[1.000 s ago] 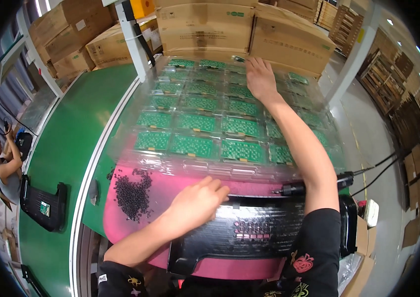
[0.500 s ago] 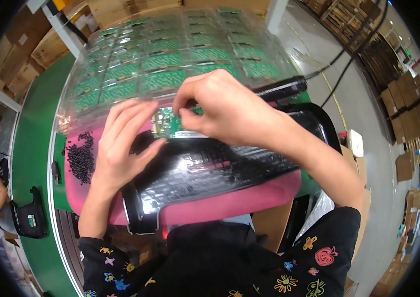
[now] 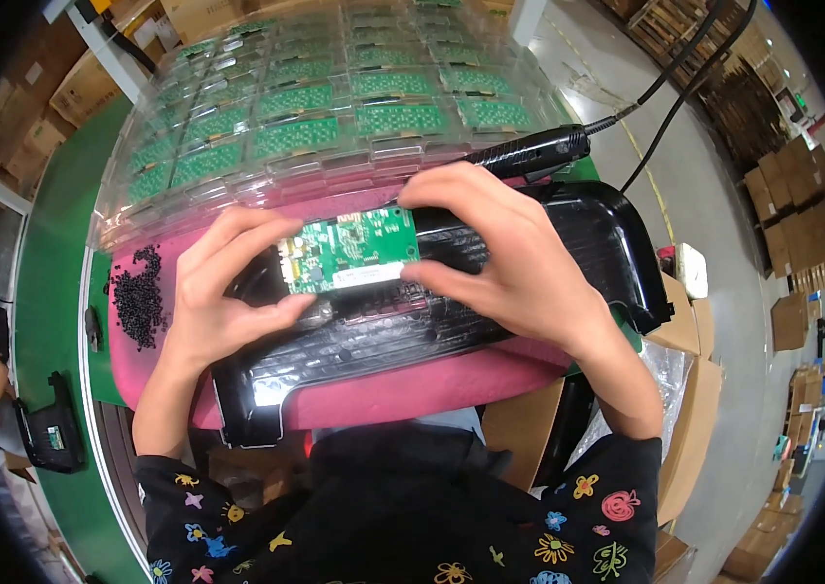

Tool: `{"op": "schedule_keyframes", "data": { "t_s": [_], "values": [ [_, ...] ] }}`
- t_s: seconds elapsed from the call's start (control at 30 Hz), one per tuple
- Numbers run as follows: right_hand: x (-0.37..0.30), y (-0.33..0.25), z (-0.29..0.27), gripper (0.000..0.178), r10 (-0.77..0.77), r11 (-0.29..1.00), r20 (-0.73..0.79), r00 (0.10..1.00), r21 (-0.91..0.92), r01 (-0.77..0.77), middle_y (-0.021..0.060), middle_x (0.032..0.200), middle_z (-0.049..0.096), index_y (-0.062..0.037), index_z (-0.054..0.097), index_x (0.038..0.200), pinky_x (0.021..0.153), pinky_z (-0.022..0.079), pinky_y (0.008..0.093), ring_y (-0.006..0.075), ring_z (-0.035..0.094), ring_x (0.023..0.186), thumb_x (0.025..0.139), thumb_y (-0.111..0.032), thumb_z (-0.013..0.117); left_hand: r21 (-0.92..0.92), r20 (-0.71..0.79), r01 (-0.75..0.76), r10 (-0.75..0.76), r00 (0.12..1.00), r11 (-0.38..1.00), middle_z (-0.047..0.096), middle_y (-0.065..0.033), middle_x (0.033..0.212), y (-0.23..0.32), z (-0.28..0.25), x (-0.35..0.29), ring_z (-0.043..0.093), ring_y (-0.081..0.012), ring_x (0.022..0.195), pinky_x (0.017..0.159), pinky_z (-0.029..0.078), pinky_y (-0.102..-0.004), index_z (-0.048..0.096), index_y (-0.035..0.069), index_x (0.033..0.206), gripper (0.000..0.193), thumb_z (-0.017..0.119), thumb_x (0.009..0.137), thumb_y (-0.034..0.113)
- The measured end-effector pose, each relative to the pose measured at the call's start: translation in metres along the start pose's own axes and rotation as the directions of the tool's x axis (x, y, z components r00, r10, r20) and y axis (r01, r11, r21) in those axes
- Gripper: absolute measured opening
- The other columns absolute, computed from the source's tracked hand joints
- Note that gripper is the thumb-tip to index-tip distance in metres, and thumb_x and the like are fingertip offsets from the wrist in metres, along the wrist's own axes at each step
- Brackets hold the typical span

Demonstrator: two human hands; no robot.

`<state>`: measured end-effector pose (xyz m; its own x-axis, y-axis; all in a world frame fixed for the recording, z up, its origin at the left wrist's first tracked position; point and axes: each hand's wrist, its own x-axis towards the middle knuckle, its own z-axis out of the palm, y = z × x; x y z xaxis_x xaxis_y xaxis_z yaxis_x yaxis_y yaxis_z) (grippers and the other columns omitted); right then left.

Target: Installing circuit boards into plastic housings and securing them with screws using an electric screwdriver.

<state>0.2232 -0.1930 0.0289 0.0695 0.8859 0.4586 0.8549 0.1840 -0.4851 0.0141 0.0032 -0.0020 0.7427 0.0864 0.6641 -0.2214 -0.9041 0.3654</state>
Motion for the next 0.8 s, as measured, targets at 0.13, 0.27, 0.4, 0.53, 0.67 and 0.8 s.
{"op": "schedule_keyframes", "data": {
  "t_s": [0.13,0.27,0.4,0.53,0.67,0.8],
  "values": [
    [-0.018,0.01,0.007,0.055,0.074,0.992,0.02,0.997,0.104,-0.075,0.0146,0.12,0.064,-0.0011,0.063,0.118,0.098,0.049,0.0381,0.0312,0.062,0.112,0.069,-0.011,0.086,-0.142,0.109,0.116,-0.101,0.989,0.983,0.064,-0.0134,0.104,0.005,0.009,-0.002,0.064,-0.0298,0.093,0.08,0.055,-0.0374,0.065,-0.001,0.113,0.053,0.086,0.066,0.011],
    [-0.033,0.028,0.021,0.056,0.119,0.975,0.071,0.99,0.181,-0.13,0.0131,0.117,0.067,-0.0007,0.066,0.115,0.098,0.047,0.0397,0.0296,0.061,0.112,0.065,-0.016,0.089,-0.151,0.31,0.255,-0.199,0.93,0.955,0.064,-0.0134,0.107,0.006,0.014,-0.005,0.064,-0.03,0.098,0.084,0.054,-0.0371,0.063,0.001,0.112,0.053,0.087,0.067,0.015],
    [-0.035,0.033,0.03,0.051,0.08,0.986,0.151,0.985,0.131,-0.1,0.0108,0.118,0.062,-0.0009,0.064,0.111,0.098,0.046,0.0407,0.0312,0.056,0.113,0.069,-0.018,0.087,-0.047,0.484,0.283,-0.226,0.845,0.958,0.06,-0.0127,0.103,0.005,0.018,-0.006,0.061,-0.0322,0.096,0.082,0.051,-0.0397,0.059,0.001,0.107,0.05,0.086,0.068,0.017],
    [-0.036,0.036,0.033,0.05,0.113,0.979,0.177,0.978,0.146,-0.14,0.0105,0.12,0.059,-0.0006,0.063,0.112,0.1,0.044,0.041,0.0316,0.053,0.114,0.07,-0.016,0.085,-0.012,0.501,0.27,-0.228,0.835,0.963,0.059,-0.0128,0.102,0.005,0.02,-0.003,0.06,-0.0328,0.096,0.083,0.05,-0.0396,0.058,0.001,0.108,0.051,0.086,0.068,0.018],
    [-0.037,0.035,0.033,0.05,0.131,0.981,0.173,0.976,0.122,-0.153,0.011,0.12,0.058,-0.0003,0.063,0.113,0.1,0.043,0.0406,0.0317,0.053,0.114,0.071,-0.015,0.084,0.006,0.505,0.235,-0.206,0.838,0.972,0.055,-0.0117,0.101,0.005,0.023,-0.003,0.058,-0.0311,0.095,0.083,0.05,-0.041,0.055,0.001,0.109,0.052,0.085,0.071,0.021],
    [-0.039,0.033,0.033,0.05,0.132,0.982,0.164,0.977,0.112,-0.152,0.0113,0.12,0.058,-0.0001,0.063,0.114,0.1,0.043,0.0407,0.0321,0.052,0.114,0.071,-0.015,0.084,0.015,0.523,0.254,-0.224,0.822,0.967,0.058,-0.013,0.104,0.007,0.022,-0.001,0.06,-0.034,0.099,0.084,0.049,-0.0411,0.056,0.001,0.111,0.054,0.086,0.069,0.02]
  ]
}}
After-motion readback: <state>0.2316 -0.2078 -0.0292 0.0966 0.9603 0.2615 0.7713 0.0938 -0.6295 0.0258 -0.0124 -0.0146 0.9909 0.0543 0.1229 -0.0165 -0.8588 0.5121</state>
